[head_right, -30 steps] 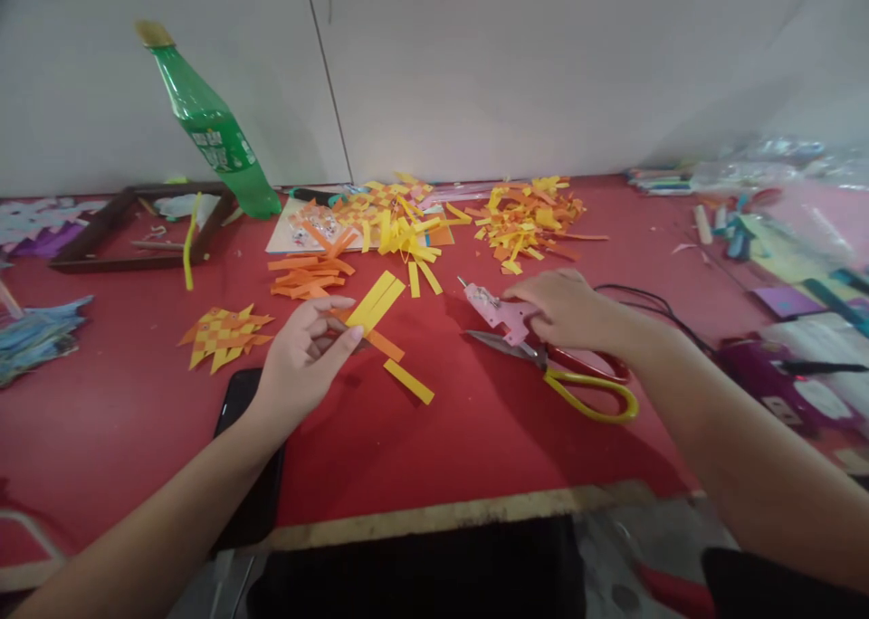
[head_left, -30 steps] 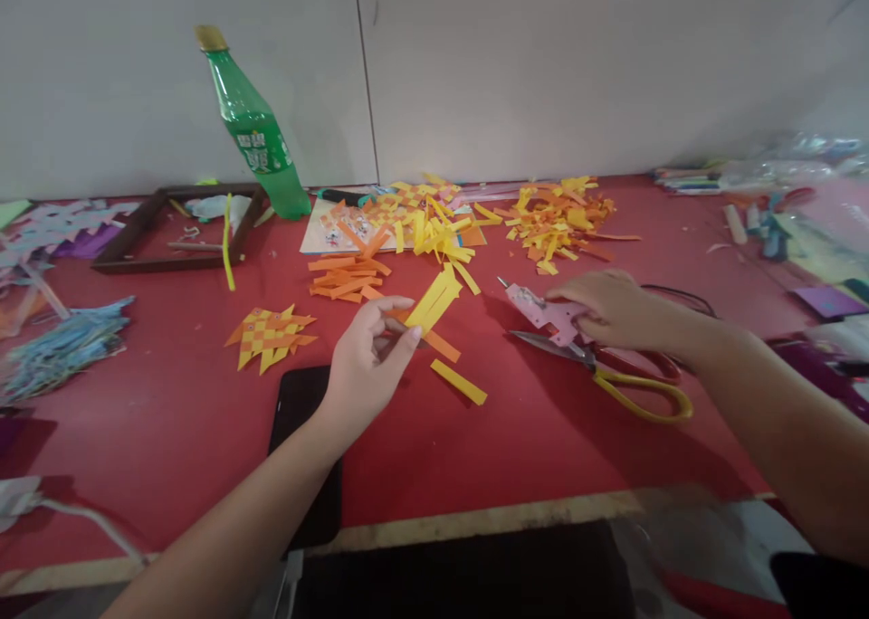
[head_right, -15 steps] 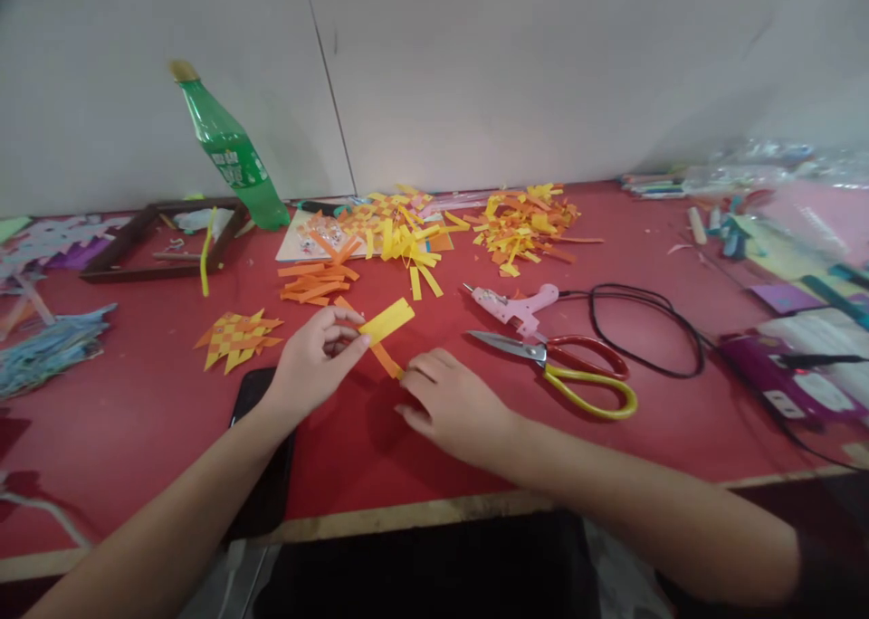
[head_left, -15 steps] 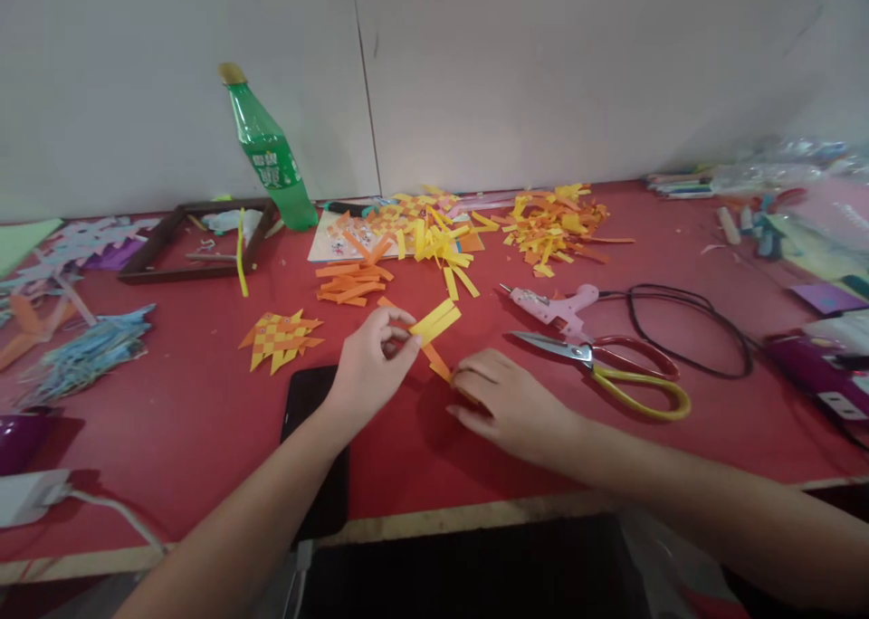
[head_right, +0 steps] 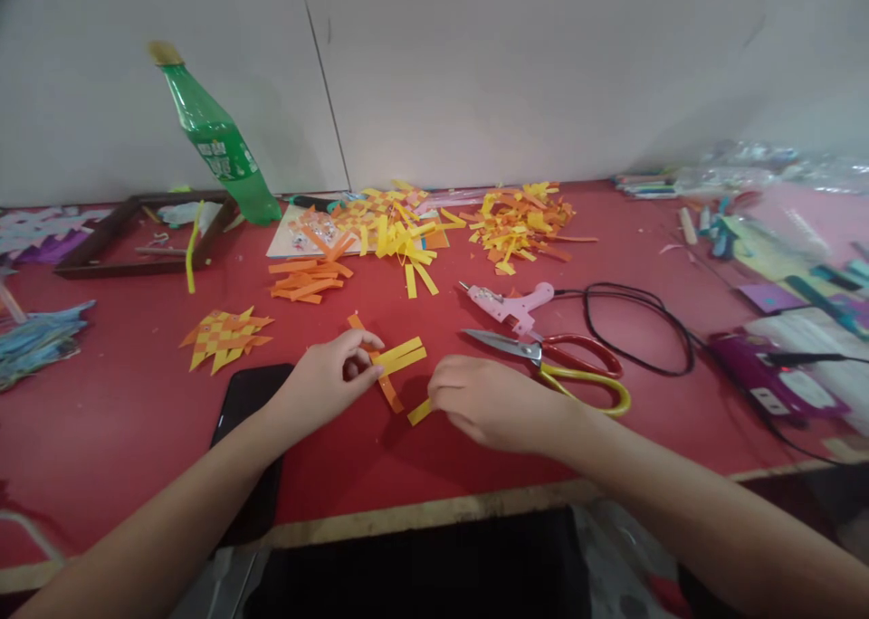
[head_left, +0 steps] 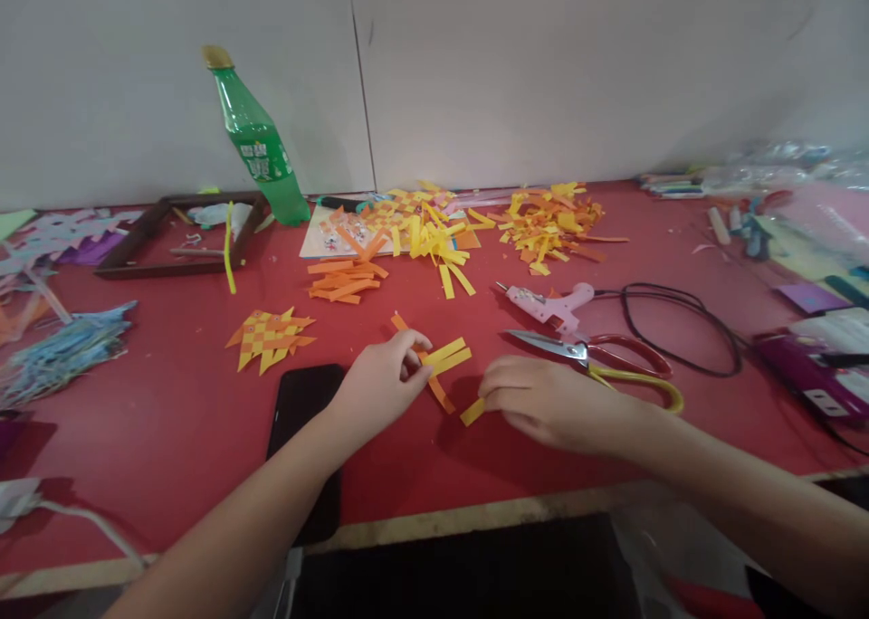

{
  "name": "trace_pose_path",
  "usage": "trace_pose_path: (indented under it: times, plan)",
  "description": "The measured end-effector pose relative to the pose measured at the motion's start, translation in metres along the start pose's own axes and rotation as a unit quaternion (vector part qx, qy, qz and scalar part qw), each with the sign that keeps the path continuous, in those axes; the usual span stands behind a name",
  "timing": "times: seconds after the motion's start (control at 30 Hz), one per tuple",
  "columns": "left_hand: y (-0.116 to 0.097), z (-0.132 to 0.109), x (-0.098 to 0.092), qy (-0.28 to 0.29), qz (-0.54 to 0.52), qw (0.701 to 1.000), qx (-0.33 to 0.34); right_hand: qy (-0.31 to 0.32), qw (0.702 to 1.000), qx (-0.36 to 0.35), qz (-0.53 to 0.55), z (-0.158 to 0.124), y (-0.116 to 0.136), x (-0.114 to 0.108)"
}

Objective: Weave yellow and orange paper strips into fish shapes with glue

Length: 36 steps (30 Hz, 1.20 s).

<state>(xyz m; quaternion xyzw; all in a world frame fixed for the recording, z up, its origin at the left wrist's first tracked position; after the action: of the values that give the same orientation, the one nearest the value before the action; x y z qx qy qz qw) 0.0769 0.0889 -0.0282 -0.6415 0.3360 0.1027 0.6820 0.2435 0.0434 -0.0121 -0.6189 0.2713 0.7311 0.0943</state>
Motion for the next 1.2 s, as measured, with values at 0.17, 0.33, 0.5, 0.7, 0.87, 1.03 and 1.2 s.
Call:
trace_pose_path:
  times: [0.17, 0.33, 0.5, 0.7, 0.87, 1.03, 1.2]
  plan:
    - [0.0, 0.0, 0.001, 0.004, 0.046, 0.999, -0.002, 0.021, 0.997, 0.063, 0.048, 0.009, -0.009, 0.003]
    - [-0.003, 0.0, -0.004, 0.001, 0.088, 0.996, 0.0, 0.082, 0.987, 0.116, 0.079, 0.021, -0.014, 0.012]
    - [-0.027, -0.015, -0.011, 0.018, 0.188, 0.981, 0.037, 0.089, 0.981, 0.128, 0.111, 0.021, -0.012, 0.012]
    - [-0.041, -0.02, -0.007, 0.058, 0.247, 0.945, 0.205, 0.078, 0.961, 0.195, 0.179, 0.01, -0.023, 0.008]
    - [-0.023, -0.024, 0.002, 0.111, 0.232, 0.9, 0.353, -0.009, 0.952, 0.229, 0.203, 0.007, -0.039, -0.005]
    - [-0.009, -0.027, -0.004, 0.075, 0.197, 0.904, 0.373, -0.068, 0.944, 0.218, 0.238, 0.01, -0.046, -0.011]
    - [-0.016, -0.03, 0.001, 0.092, 0.178, 0.899, 0.389, -0.08, 0.948, 0.191, 0.241, 0.017, -0.045, -0.009]
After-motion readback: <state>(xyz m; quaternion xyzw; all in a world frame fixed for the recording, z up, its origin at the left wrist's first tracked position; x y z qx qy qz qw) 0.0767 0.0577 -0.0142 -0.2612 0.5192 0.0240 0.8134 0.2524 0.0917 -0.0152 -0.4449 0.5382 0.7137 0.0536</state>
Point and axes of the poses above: each hand's wrist, its own z-axis towards the middle knuckle, its own x-axis out of the palm, y = z × x, the point moved 7 cm from there along z, towards the middle knuckle, and after that the axes turned 7 degrees about -z, right-handed, at the moved point
